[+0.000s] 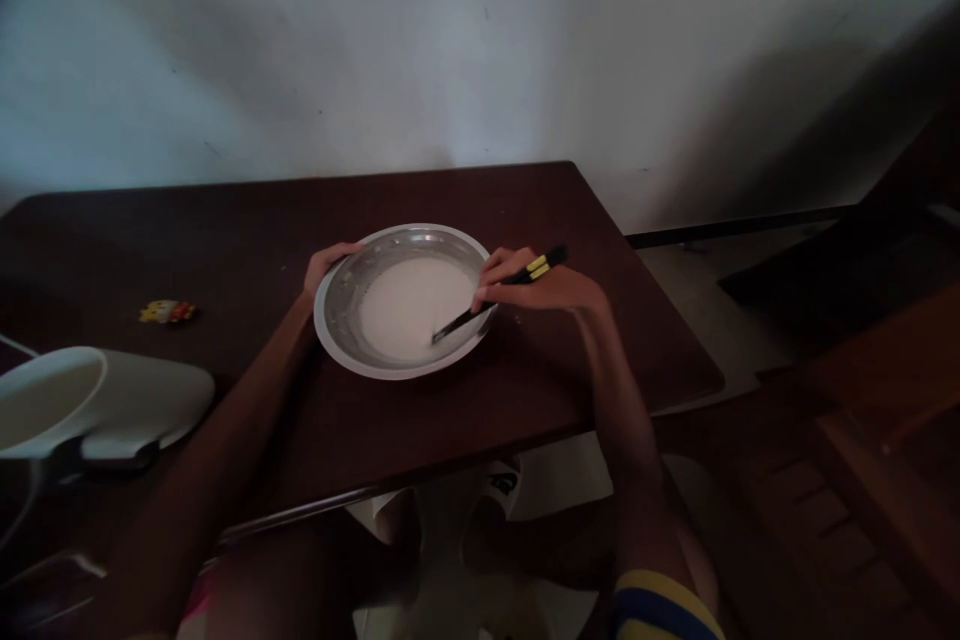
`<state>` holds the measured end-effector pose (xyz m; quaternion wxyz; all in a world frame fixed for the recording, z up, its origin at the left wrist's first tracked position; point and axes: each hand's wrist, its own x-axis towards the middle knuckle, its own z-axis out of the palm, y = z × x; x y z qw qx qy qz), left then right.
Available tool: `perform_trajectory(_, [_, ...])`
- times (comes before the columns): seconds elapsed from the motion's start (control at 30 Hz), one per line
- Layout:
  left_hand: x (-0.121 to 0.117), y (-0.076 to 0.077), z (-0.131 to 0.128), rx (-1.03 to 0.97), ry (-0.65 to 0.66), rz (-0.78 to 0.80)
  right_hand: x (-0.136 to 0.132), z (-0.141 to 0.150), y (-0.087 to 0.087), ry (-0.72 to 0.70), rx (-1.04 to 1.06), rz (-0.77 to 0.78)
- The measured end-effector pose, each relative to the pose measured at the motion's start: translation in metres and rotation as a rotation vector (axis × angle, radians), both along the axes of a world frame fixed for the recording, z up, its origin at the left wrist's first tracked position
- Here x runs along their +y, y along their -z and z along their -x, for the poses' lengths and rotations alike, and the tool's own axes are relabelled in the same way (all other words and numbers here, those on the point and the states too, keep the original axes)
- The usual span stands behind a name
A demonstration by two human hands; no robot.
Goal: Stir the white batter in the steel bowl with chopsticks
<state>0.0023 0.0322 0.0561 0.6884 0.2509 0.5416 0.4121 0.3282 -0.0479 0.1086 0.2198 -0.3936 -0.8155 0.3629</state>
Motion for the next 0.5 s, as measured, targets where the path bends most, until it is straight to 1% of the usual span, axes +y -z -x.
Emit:
perform_trajectory(0.03, [-0.001, -0.001, 0.000, -0.002, 0.011, -0.004, 0.000, 0.010, 0.005, -0.063, 0.010, 0.009])
perform_trajectory(0.07, [-0.001, -0.001, 0.000, -0.006, 0.015, -0.011, 0.001, 0.022, 0.011, -0.091, 0.016, 0.008])
perform_trajectory(0.1, [-0.002, -0.001, 0.000, -0.008, 0.017, -0.014, 0.001, 0.032, 0.017, -0.078, 0.013, -0.003])
perform_trajectory(0.17, [-0.002, -0.001, 0.000, -0.009, 0.008, -0.006, 0.002, 0.046, 0.027, 0.028, -0.010, -0.057])
perform_trajectory(0.23, [-0.003, -0.001, -0.001, -0.010, -0.012, 0.011, 0.002, 0.045, 0.029, 0.180, -0.040, -0.131])
perform_trajectory(0.3, [-0.004, -0.002, -0.002, -0.020, -0.034, 0.019, 0.001, 0.029, 0.022, 0.300, -0.058, -0.180])
perform_trajectory(0.37, [-0.004, -0.004, -0.002, -0.026, -0.047, 0.031, -0.001, 0.006, 0.009, 0.353, -0.062, -0.163])
perform_trajectory(0.43, [-0.005, -0.005, -0.003, -0.018, -0.040, 0.044, -0.003, -0.012, -0.003, 0.326, -0.046, -0.100])
perform_trajectory(0.5, [-0.006, -0.006, -0.003, -0.013, -0.022, 0.038, -0.003, -0.017, -0.009, 0.192, -0.020, -0.031])
